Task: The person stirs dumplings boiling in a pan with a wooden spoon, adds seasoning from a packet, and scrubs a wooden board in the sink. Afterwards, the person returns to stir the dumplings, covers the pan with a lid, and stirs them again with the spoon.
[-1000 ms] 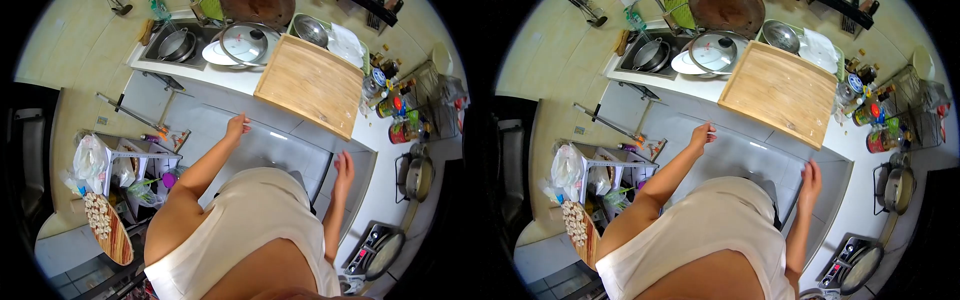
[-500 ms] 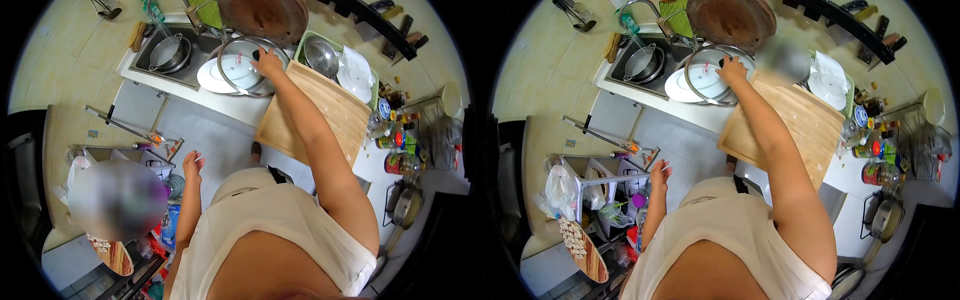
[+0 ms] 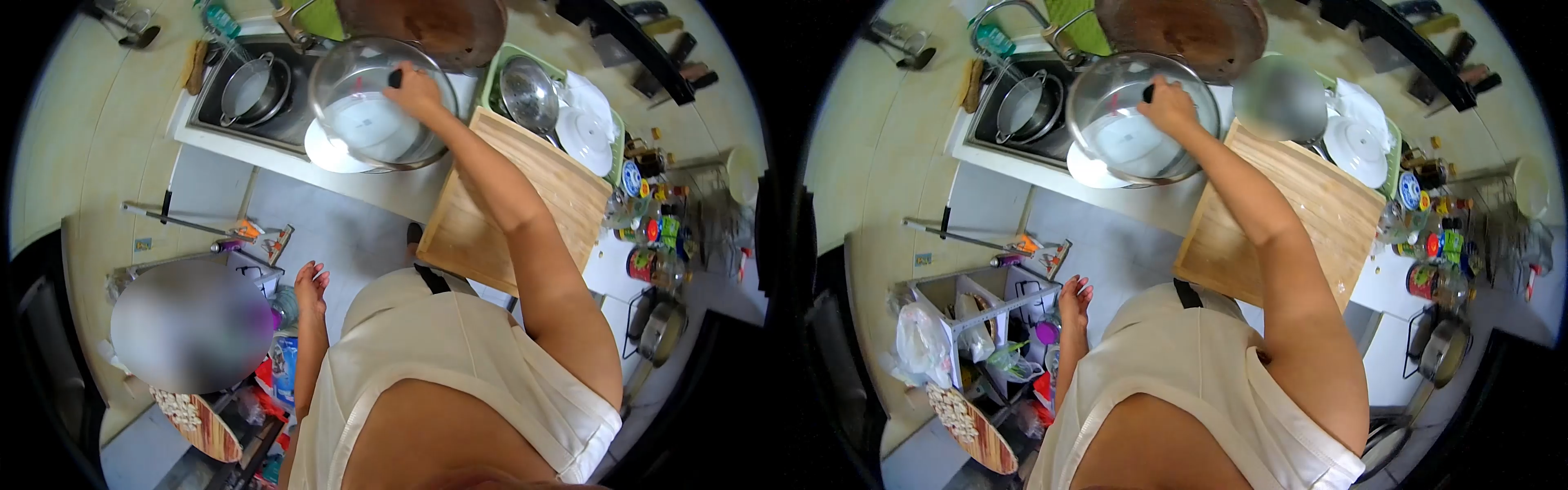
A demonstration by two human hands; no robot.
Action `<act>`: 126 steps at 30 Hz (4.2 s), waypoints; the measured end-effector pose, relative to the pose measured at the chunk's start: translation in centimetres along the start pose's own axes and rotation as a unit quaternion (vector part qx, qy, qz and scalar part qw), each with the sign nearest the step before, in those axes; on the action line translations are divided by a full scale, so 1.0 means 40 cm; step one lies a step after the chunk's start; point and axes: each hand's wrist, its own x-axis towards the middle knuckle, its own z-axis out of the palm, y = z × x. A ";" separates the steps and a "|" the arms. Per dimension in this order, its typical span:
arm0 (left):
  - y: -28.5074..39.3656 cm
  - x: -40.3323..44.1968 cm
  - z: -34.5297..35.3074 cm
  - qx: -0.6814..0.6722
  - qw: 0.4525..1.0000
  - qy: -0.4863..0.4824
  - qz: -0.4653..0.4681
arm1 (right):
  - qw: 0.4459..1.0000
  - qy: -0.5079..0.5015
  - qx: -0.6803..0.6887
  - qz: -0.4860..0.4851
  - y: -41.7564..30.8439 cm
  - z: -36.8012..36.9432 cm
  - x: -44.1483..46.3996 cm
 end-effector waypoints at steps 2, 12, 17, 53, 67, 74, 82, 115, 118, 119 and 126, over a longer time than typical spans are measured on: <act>0.018 0.034 0.024 0.003 0.999 -0.039 0.005 | 0.999 0.020 0.030 -0.021 -0.057 -0.017 -0.028; 0.116 0.195 0.135 0.170 0.961 -0.216 0.030 | 0.904 0.315 0.170 -0.235 -0.243 -0.295 -0.471; 0.044 0.297 0.116 0.272 0.925 -0.263 -0.019 | 0.866 0.486 -0.012 -0.120 -0.089 -0.402 -0.815; -0.576 -0.390 0.066 0.404 0.871 -0.278 0.037 | 0.610 0.326 -0.202 0.693 1.004 -0.925 -2.803; -0.610 -0.243 -0.154 0.283 0.925 -0.252 0.026 | 0.641 0.286 -0.429 0.568 1.042 -0.958 -2.777; -0.443 -0.105 -0.331 0.202 0.970 -0.136 0.013 | 0.754 0.382 -0.472 0.249 0.781 -0.719 -2.123; -0.113 0.108 -0.461 0.115 0.982 -0.138 0.059 | 0.936 0.263 -0.230 -0.036 0.032 -0.206 -1.340; 0.942 0.988 -0.363 0.138 0.954 0.004 0.267 | 0.847 0.079 0.474 0.228 -0.368 0.802 0.711; 1.192 1.110 -0.199 0.281 0.899 0.012 0.336 | 0.820 0.119 0.502 0.249 -0.316 0.846 0.768; 1.274 1.119 -0.137 0.337 0.876 0.025 0.345 | 0.799 0.104 0.515 0.291 -0.325 0.823 0.770; 1.543 1.496 0.138 0.431 0.601 0.082 0.668 | 0.702 0.163 0.608 0.334 -0.399 0.823 0.665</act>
